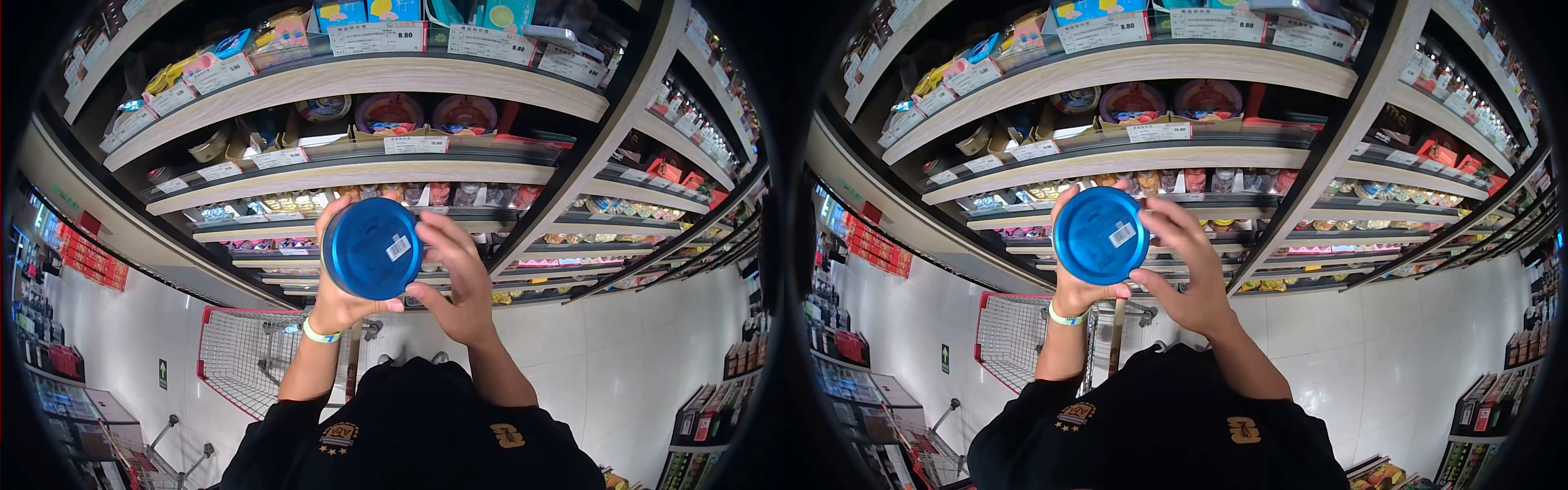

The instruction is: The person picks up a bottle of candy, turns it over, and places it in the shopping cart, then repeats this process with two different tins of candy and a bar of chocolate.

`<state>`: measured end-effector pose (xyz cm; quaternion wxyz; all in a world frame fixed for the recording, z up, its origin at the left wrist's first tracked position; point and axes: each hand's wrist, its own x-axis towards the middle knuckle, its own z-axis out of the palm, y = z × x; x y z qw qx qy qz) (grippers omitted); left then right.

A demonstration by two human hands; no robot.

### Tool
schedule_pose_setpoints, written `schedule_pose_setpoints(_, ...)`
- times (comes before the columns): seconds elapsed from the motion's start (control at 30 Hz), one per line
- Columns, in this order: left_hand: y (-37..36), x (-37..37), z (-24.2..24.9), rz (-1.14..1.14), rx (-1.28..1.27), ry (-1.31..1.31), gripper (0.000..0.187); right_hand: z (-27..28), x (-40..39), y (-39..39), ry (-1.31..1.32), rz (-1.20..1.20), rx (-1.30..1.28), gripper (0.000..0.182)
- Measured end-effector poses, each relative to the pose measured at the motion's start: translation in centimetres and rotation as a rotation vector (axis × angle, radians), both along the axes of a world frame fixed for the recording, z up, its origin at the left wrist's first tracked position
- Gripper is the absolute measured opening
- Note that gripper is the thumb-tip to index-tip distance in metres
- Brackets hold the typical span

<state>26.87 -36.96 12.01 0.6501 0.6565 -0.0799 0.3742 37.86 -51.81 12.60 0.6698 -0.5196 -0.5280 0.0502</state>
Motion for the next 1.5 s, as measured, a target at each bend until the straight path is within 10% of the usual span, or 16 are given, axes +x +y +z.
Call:
schedule_pose_setpoints(0.23, 0.3, 0.5, -0.1, -0.188, -0.108, -0.074, 0.134, -0.4, -1.0, -0.5, 0.476, 0.387, -0.067, 0.098)
schedule_pose_setpoints(0.4, -0.8, -0.4, 1.2, -0.08, -0.161, 0.037, 0.126, -1.5, -1.0, 0.0, 0.552, 0.227, 0.064, 0.101)
schedule_pose_setpoints(1.5, -1.2, -1.8, 0.7, 0.01, -0.081, -0.043, 0.118, -0.7, -0.8, -0.6, 0.356, 0.281, 0.092, 0.1)
